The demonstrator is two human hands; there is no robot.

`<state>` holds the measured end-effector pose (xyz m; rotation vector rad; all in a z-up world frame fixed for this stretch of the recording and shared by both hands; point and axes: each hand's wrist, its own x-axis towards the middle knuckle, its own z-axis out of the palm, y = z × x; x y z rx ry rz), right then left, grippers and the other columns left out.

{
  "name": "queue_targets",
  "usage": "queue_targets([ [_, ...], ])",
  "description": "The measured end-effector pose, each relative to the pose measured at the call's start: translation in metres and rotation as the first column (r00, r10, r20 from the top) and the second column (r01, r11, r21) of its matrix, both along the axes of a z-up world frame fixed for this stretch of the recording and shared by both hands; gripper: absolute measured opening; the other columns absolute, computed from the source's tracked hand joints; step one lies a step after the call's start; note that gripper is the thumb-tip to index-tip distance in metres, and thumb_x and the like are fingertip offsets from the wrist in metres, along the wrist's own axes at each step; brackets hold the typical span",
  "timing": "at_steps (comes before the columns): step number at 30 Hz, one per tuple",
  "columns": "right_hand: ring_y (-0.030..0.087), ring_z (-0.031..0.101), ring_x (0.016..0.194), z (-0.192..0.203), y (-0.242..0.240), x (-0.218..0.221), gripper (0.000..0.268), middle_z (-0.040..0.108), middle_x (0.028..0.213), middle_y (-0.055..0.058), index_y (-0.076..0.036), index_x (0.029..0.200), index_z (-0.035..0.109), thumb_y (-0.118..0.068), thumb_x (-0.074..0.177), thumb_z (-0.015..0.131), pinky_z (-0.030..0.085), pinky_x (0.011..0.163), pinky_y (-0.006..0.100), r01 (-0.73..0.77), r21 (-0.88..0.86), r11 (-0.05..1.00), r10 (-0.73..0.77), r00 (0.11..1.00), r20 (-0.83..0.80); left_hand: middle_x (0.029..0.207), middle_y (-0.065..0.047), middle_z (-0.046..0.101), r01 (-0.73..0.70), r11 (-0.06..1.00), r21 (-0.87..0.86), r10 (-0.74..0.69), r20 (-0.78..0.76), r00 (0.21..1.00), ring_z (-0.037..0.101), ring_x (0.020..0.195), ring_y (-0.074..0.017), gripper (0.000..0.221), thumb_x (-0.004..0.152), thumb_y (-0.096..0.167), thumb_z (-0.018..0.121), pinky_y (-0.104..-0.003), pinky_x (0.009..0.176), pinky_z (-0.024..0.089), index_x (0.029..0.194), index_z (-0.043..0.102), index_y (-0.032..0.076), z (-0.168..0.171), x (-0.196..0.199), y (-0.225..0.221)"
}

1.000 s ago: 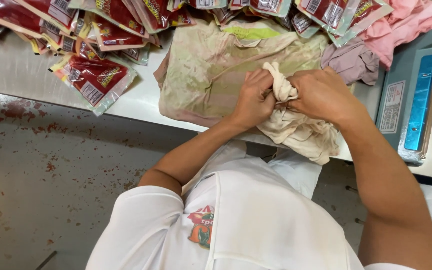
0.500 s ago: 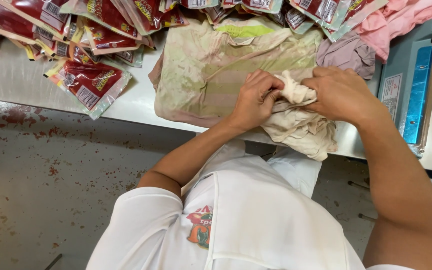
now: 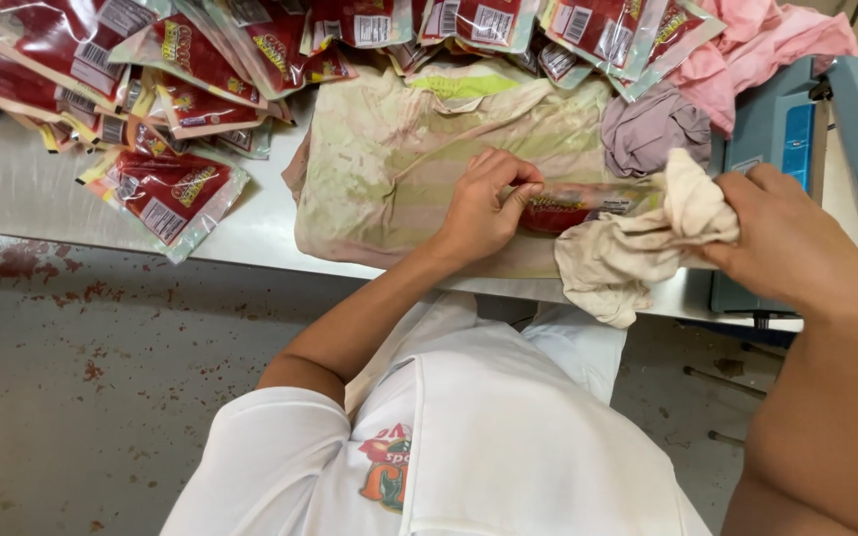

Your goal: The person cleans and seals small red food packets. They use a cloth to wipe individual packets and then place them into a blue heat sealer to seal the top edges.

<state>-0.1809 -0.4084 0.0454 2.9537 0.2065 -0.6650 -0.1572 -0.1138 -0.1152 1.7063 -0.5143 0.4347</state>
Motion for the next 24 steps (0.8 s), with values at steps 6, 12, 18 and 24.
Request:
queue_targets([
  [6, 0.044, 0.036, 0.124, 0.027, 0.071, -0.005, 0.107, 0.046, 0.142, 0.022, -0.005, 0.162, 0.029, -0.041, 0.078, 0.085, 0.037, 0.103, 0.056, -0.520, 0.324, 0.791, 0.321, 0.802, 0.504, 0.091, -0.004, 0.069, 0.036, 0.999, 0.003, -0.036, 0.057, 0.998, 0.057, 0.086, -0.0233, 0.005, 0.095, 0.005, 0.070, -0.037, 0.083, 0.041, 0.093, 0.069, 0.010, 0.018, -0.003, 0.005],
  [12, 0.042, 0.039, 0.143, -0.011, 0.153, 0.031, 0.120, 0.037, 0.159, 0.024, -0.013, 0.165, 0.013, -0.042, 0.076, 0.089, 0.034, 0.113, 0.057, -0.330, 0.385, 0.862, 0.379, 0.924, -0.058, 0.056, -0.006, 0.051, -0.012, 1.000, -0.002, 0.012, 0.144, 0.990, 0.052, 0.056, -0.0244, 0.029, 0.081, -0.001, 0.069, -0.039, 0.062, 0.038, 0.061, 0.050, 0.008, -0.020, 0.002, 0.009],
  [18, 0.043, 0.071, 0.105, -0.068, 0.101, 0.042, 0.044, 0.074, 0.112, 0.014, -0.012, 0.124, 0.065, -0.027, 0.084, 0.075, 0.056, 0.087, 0.055, -0.370, 0.390, 0.843, 0.342, 0.929, 0.141, 0.076, -0.006, 0.059, -0.056, 0.994, 0.096, 0.042, 0.145, 0.989, 0.058, 0.081, -0.0313, 0.013, 0.085, 0.000, 0.073, -0.038, 0.083, 0.040, 0.084, 0.064, 0.008, 0.008, -0.005, 0.007],
  [24, 0.044, 0.070, 0.111, -0.050, 0.047, 0.032, 0.048, 0.075, 0.119, 0.014, -0.020, 0.129, 0.068, -0.028, 0.083, 0.076, 0.055, 0.094, 0.056, -0.252, 0.285, 0.925, 0.241, 0.968, 0.074, 0.082, -0.002, 0.065, -0.009, 0.999, 0.040, 0.003, 0.150, 0.989, 0.062, 0.085, -0.0274, 0.009, 0.089, 0.008, 0.076, -0.038, 0.086, 0.043, 0.092, 0.069, 0.013, 0.000, -0.008, -0.001],
])
